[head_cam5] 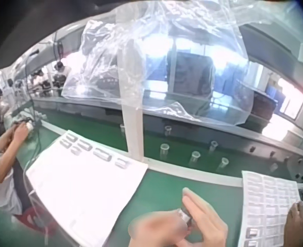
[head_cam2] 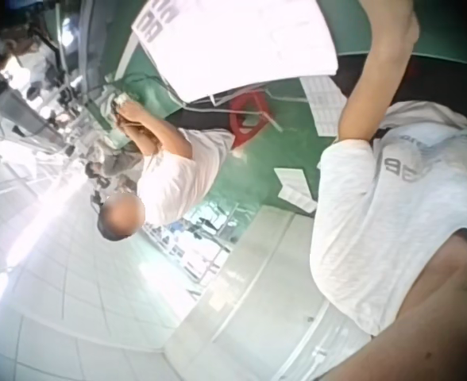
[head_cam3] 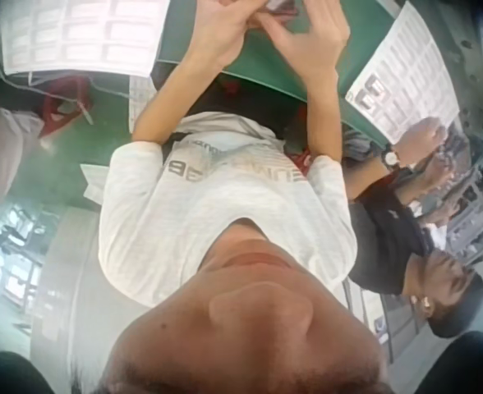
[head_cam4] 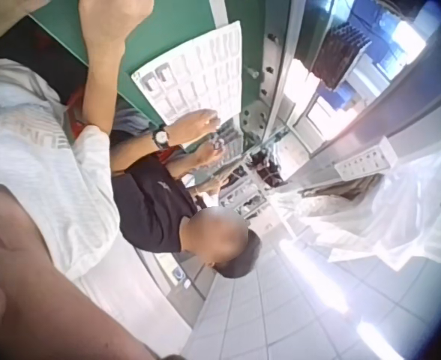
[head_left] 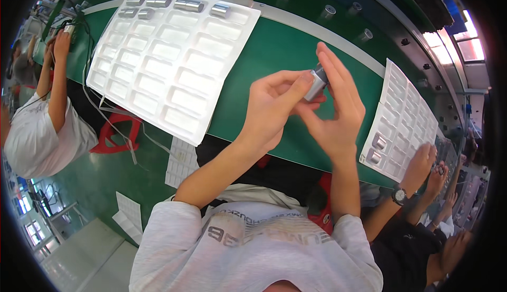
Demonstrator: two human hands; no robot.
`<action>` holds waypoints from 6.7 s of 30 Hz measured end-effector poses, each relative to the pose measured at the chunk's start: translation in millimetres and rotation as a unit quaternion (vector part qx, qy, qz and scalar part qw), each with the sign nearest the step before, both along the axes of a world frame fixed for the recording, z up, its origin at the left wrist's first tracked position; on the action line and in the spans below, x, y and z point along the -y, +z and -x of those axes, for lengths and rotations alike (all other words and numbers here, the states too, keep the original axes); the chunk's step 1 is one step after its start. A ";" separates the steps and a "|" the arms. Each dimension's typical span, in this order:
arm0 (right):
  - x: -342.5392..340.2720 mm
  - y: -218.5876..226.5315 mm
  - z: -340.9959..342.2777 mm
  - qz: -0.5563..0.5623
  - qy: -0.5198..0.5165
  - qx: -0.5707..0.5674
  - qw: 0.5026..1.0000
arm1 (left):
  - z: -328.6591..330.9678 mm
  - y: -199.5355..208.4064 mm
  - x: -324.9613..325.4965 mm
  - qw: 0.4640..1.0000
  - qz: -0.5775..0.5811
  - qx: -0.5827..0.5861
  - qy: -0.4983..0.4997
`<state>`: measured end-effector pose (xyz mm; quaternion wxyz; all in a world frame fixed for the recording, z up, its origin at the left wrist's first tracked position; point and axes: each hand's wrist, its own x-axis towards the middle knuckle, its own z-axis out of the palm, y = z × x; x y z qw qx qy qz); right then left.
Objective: Assembling small metal components by inserting internal parts into cylindrical housings at an assembly line.
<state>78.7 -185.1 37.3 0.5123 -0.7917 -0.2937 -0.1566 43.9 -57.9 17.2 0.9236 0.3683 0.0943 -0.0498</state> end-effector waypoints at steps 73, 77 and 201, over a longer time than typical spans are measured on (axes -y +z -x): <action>290.8 -24.0 -255.6 0.360 -0.556 -0.115 0.740 | -128.4 -18.8 -179.1 0.596 -0.768 0.236 0.010; 356.4 -39.9 -272.1 0.398 -0.548 -0.161 0.718 | -107.3 -14.1 -168.0 0.689 -0.684 0.225 0.081; 21.8 3.5 0.6 -0.249 0.115 -0.213 0.938 | 20.4 23.5 -16.6 0.867 -0.389 0.288 0.120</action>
